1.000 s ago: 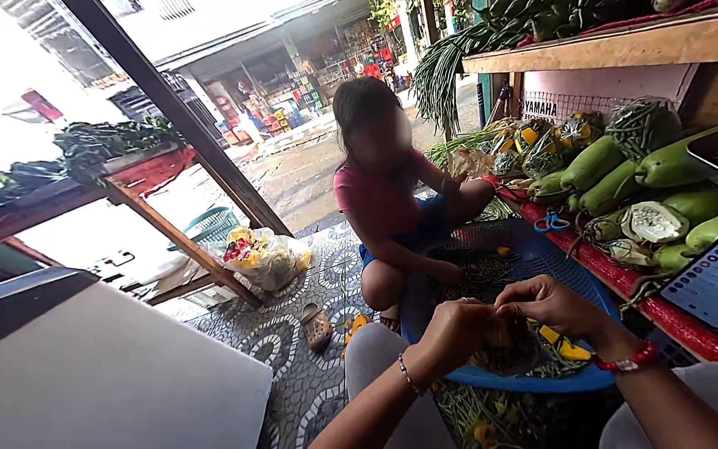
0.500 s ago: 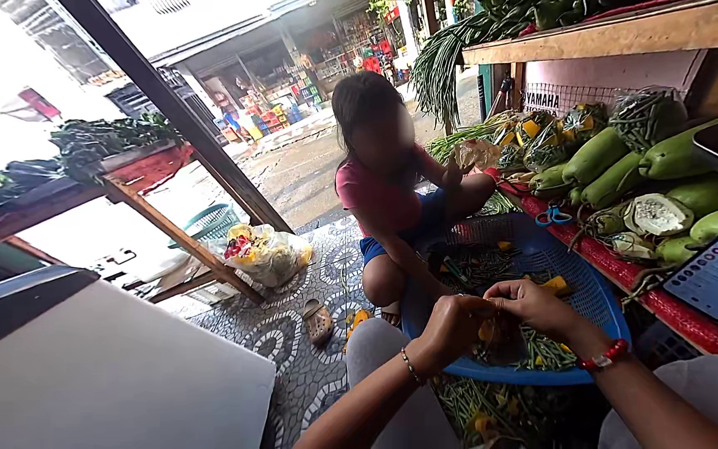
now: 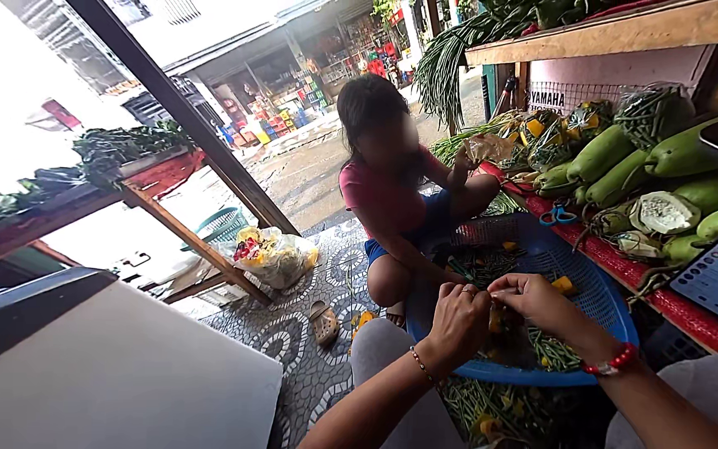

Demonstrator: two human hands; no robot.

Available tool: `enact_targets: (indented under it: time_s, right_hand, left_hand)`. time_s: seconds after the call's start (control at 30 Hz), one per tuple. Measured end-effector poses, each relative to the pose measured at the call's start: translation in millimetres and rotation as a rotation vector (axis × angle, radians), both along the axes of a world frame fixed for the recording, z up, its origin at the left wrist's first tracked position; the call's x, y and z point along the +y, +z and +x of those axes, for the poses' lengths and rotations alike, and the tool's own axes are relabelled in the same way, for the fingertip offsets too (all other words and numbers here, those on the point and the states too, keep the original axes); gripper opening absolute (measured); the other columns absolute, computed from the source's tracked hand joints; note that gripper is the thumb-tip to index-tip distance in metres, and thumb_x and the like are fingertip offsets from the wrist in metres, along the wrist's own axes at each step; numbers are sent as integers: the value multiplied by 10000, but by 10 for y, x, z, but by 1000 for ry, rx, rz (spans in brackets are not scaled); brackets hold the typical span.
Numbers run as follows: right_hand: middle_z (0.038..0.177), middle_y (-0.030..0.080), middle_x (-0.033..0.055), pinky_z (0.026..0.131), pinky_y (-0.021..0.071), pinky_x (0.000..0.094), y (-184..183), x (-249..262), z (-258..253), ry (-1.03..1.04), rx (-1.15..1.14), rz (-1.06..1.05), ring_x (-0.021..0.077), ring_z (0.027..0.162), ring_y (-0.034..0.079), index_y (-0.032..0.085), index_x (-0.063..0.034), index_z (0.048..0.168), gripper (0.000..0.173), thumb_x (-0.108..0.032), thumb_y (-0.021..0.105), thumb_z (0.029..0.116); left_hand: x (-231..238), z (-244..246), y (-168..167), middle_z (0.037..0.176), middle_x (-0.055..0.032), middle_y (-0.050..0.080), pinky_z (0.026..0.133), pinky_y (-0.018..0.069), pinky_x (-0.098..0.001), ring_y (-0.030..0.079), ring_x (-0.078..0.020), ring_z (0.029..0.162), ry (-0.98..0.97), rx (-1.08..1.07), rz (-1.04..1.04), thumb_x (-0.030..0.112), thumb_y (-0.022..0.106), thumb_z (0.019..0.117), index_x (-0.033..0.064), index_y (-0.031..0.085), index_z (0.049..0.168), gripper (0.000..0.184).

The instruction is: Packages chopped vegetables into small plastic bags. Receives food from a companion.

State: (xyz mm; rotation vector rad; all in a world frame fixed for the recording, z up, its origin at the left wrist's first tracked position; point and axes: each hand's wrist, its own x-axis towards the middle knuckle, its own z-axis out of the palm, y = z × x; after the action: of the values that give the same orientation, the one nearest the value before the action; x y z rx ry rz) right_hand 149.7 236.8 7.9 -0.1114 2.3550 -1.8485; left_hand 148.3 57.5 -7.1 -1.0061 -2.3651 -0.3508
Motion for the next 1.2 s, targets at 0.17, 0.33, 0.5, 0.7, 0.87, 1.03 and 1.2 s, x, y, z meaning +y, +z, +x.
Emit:
enact_targets:
  time_s: [0.17, 0.33, 0.5, 0.7, 0.87, 1.03, 1.2]
  right_hand:
    - [1176, 672, 251, 951, 536, 487, -206, -190, 86, 12, 167, 275, 345, 1047, 675, 660, 63, 1233, 276, -66, 589, 999]
    - [1202, 703, 236, 1053, 499, 476, -568, -514, 121, 43, 354, 337, 365, 1163, 666, 741, 46, 1154, 238, -51, 576, 1012]
    - [1062, 737, 226, 940, 573, 496, -700, -702, 179, -57, 659, 449, 389, 1051, 711, 773, 42, 1036, 173, 11, 628, 946]
    - [979, 730, 228, 912, 576, 479, -637, -607, 183, 65, 647, 414, 377, 989, 718, 758, 60, 961, 161, 1, 608, 958]
    - [947, 746, 197, 758, 628, 430, -760, -661, 185, 92, 997, 598, 340, 888, 755, 757, 42, 925, 137, -31, 656, 869]
    - [759, 686, 180, 551, 584, 409, -807, -767, 252, -43, 1187, 779, 324, 703, 727, 665, 30, 720, 151, -117, 671, 755]
    - [777, 690, 154, 546, 584, 384, -660, -696, 252, -44, 1202, 703, 287, 668, 718, 697, 6, 809, 155, -122, 610, 813]
  left_hand:
    - [-95, -243, 156, 1021, -179, 659, 876, 510, -407, 632, -238, 931, 211, -1081, 100, 136, 482, 1084, -80, 655, 1156, 286]
    - [-302, -225, -105, 630, 50, 521, 490, 431, -168, 473, -25, 486, 334, -1895, 966, 115, 403, 1080, 119, 542, 897, 230]
    - [-428, -47, -208, 605, 29, 531, 481, 458, -144, 507, -28, 467, 264, -2069, 1440, 206, 375, 1105, 125, 547, 844, 322]
    - [-398, 174, -197, 662, 61, 518, 502, 421, -153, 462, -13, 507, 256, -1682, 1356, 101, 433, 1090, 121, 578, 927, 219]
    - [-536, 240, -131, 610, 62, 486, 447, 394, -128, 443, 1, 459, 330, -1853, 1353, 126, 410, 1090, 144, 525, 866, 253]
    - [-537, 357, -214, 661, 51, 545, 460, 381, -151, 454, -2, 497, 304, -1696, 1241, 70, 453, 1069, 114, 582, 893, 223]
    - [-589, 364, -164, 629, 62, 508, 450, 367, -137, 427, 3, 475, 246, -1749, 1282, 90, 431, 1080, 129, 572, 876, 252]
